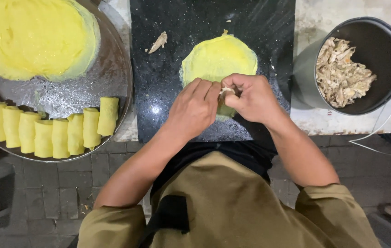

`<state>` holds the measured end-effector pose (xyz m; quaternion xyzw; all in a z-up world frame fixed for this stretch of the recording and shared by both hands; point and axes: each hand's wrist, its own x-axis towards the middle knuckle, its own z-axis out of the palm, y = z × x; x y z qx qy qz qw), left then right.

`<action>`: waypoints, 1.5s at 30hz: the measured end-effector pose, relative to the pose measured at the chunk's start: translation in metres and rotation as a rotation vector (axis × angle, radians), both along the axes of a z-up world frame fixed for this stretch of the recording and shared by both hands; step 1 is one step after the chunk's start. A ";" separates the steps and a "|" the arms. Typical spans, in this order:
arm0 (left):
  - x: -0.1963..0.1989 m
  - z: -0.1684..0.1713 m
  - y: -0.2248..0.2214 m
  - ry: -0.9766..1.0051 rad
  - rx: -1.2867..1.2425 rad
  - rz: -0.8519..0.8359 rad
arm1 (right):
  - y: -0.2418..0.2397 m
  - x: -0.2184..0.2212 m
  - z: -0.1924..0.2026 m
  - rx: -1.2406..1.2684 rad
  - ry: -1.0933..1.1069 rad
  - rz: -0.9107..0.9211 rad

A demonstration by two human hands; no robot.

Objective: The person is filling thin yellow crepes with shredded meat and rolling them into tight cylinders in a food production setting.

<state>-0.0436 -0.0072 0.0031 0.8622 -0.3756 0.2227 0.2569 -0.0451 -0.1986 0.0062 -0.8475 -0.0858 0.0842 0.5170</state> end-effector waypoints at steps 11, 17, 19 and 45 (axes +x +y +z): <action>0.005 -0.008 0.034 0.190 -0.038 -0.033 | -0.008 -0.012 0.027 -0.009 -0.063 -0.008; -0.003 -0.011 0.030 0.477 -0.185 0.023 | 0.010 -0.018 0.015 -0.279 -0.426 0.078; -0.005 -0.016 0.029 0.482 -0.188 0.072 | 0.013 -0.022 0.002 -0.350 -0.518 0.071; 0.012 -0.022 0.030 0.594 -0.232 -0.016 | 0.003 -0.024 0.015 -0.324 -0.394 0.036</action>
